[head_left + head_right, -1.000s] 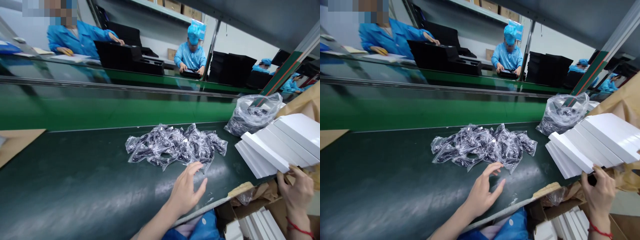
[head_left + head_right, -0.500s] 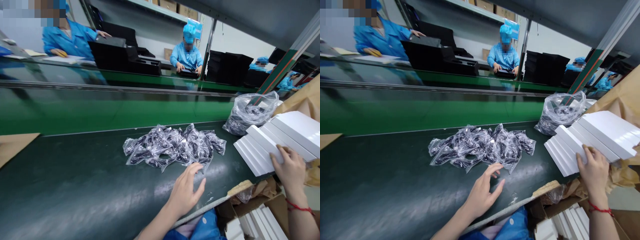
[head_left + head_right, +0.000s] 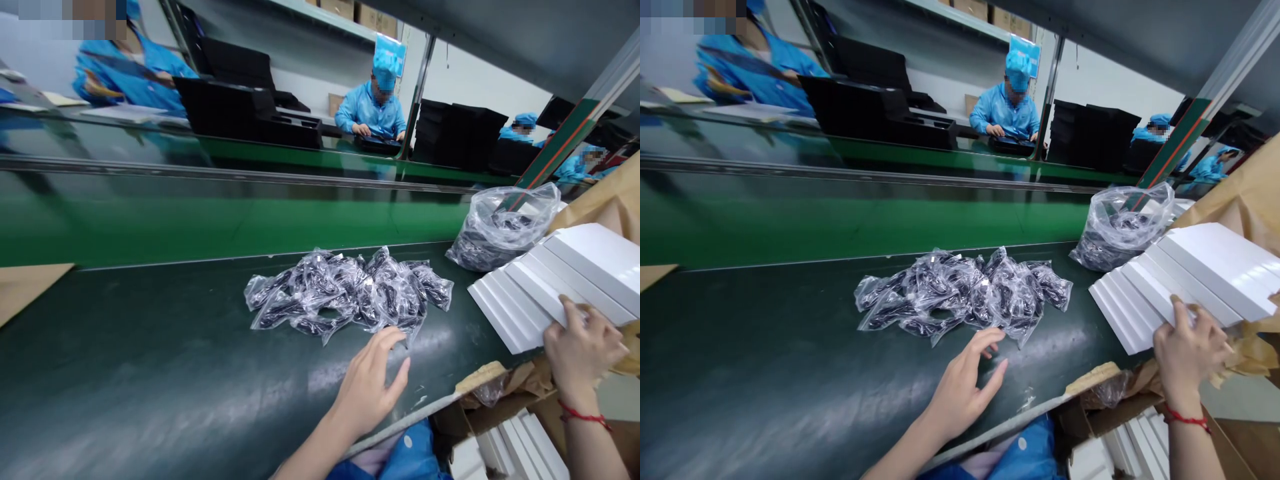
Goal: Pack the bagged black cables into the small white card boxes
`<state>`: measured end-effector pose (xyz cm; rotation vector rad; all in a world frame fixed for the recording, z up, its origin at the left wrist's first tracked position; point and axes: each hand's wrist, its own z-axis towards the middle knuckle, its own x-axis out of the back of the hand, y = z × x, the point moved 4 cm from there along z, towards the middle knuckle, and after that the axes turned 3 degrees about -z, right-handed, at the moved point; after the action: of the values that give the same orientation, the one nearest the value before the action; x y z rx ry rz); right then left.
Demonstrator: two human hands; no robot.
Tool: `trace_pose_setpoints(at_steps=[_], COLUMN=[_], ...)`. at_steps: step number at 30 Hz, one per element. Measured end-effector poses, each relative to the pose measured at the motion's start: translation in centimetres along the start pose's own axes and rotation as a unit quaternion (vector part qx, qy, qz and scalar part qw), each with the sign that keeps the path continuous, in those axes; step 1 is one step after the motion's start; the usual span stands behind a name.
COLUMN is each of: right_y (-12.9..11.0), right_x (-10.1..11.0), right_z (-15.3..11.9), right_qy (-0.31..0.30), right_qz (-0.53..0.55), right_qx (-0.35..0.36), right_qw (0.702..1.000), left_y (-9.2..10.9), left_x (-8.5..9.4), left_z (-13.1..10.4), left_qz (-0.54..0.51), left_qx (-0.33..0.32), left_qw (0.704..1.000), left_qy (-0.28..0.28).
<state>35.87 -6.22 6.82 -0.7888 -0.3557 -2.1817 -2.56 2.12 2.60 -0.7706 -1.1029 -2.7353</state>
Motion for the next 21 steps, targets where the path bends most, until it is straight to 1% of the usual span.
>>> trace_pose_setpoints(at_steps=[3, 5, 6, 7, 8, 9, 10, 12, 14, 15, 16, 18, 20, 21], right_y=[0.1, -0.3, -0.6, -1.2, -1.9, -2.7, -3.8, -5.7, -6.6, -6.7, -6.6, -6.2, -6.0, -6.0], right_x=[0.2, 0.5, 0.7, 0.6, 0.4, -0.1, -0.7, -2.0, -3.4, -4.2, -4.9, -6.1, -6.7, -6.7], right_z=[-0.7, -1.1, -1.5, -1.9, -2.3, -2.9, -3.6, -4.7, -5.1, -5.0, -4.6, -3.8, -3.6, -3.9], right_qy=[-0.003, -0.009, -0.018, -0.041, -0.080, -0.133, -0.196, -0.319, -0.397, -0.417, -0.425, -0.412, -0.384, -0.367], right_qz=[0.009, 0.019, 0.044, 0.088, 0.145, 0.207, 0.267, 0.346, 0.389, 0.409, 0.429, 0.463, 0.485, 0.488], right_qx=[-0.011, -0.016, -0.027, -0.038, -0.042, -0.035, -0.016, 0.044, 0.079, 0.078, 0.067, 0.028, -0.008, -0.023], right_qw=[1.000, 1.000, 0.998, 0.995, 0.985, 0.969, 0.943, 0.881, 0.828, 0.808, 0.794, 0.784, 0.786, 0.791], left_y=[0.0, 0.1, 0.1, 0.1, 0.1, 0.1, 0.0, -0.2, -0.4, -0.4, -0.5, -0.5, -0.5, -0.5], left_x=[-0.1, -0.2, -0.3, -0.3, -0.3, -0.4, -0.4, -0.5, -0.5, -0.6, -0.6, -0.7, -0.7, -0.7], left_z=[0.0, 0.0, 0.0, 0.0, 0.0, 0.0, 0.0, 0.0, 0.0, 0.0, 0.0, 0.0, 0.0, 0.0], left_qz=[-0.003, -0.002, -0.001, 0.000, 0.001, 0.002, 0.005, 0.011, 0.017, 0.018, 0.019, 0.018, 0.013, 0.010], left_qx=[0.003, 0.001, 0.000, 0.000, 0.001, 0.003, 0.004, 0.003, 0.004, 0.005, 0.007, 0.011, 0.013, 0.014], left_qw=[1.000, 1.000, 1.000, 1.000, 1.000, 1.000, 1.000, 1.000, 1.000, 1.000, 1.000, 1.000, 1.000, 1.000], left_qy=[-0.004, -0.005, -0.006, -0.007, -0.009, -0.011, -0.013, -0.013, -0.013, -0.013, -0.014, -0.019, -0.023, -0.024])
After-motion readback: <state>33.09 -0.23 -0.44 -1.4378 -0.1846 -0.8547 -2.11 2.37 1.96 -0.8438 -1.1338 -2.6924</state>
